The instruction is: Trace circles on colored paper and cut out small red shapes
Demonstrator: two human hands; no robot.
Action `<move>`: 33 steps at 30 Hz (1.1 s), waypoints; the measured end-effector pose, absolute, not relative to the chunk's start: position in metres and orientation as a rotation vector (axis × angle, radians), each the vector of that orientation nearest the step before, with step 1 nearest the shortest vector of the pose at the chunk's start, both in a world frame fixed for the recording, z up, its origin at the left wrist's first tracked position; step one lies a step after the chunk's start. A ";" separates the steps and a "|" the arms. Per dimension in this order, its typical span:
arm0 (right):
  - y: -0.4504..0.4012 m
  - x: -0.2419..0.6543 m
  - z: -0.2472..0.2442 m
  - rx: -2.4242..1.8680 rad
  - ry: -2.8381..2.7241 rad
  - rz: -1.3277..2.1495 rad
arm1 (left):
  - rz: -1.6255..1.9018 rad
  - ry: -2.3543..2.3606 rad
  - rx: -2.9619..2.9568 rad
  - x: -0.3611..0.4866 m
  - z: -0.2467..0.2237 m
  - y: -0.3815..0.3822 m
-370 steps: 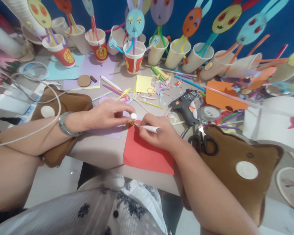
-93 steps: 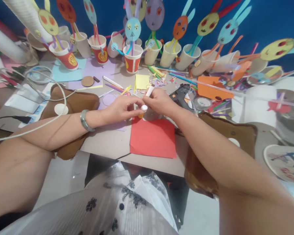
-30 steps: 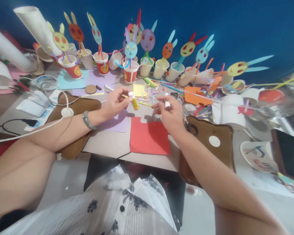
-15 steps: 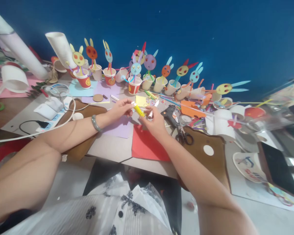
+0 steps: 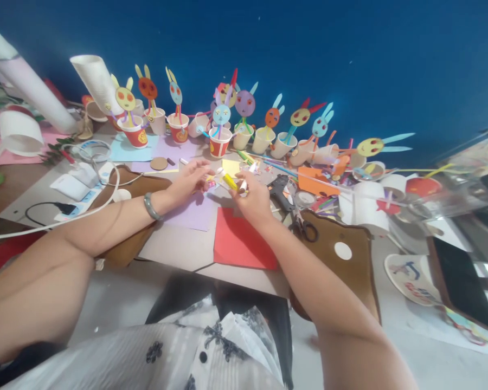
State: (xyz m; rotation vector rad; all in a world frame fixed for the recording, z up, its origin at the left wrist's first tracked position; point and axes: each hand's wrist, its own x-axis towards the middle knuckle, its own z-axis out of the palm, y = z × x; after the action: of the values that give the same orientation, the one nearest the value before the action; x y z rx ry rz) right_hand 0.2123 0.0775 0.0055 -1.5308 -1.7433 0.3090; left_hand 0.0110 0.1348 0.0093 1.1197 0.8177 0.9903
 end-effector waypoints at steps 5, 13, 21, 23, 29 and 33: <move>0.078 0.234 0.010 -1.629 -1.718 0.187 | 0.969 0.829 1.186 0.011 0.006 0.133; 0.063 0.221 0.008 -1.627 -1.722 0.146 | 0.758 0.722 1.428 0.010 0.002 0.129; 0.060 0.181 0.008 -1.491 -1.715 0.221 | 0.676 0.618 1.504 0.009 0.010 0.123; 0.061 0.178 0.012 -1.437 -1.668 0.280 | 0.770 0.637 1.485 0.009 0.013 0.123; 0.069 0.233 0.035 -1.398 -1.521 0.080 | 0.854 0.775 1.416 0.009 0.015 0.127; 0.059 0.275 0.032 -1.465 -1.512 0.039 | 0.713 0.701 1.523 0.010 0.010 0.126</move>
State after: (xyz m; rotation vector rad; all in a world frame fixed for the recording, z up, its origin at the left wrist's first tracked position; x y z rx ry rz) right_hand 0.2746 0.0594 0.0319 -1.4649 -1.5117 0.0387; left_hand 0.0102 0.1261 0.0101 1.5228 0.7013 0.7129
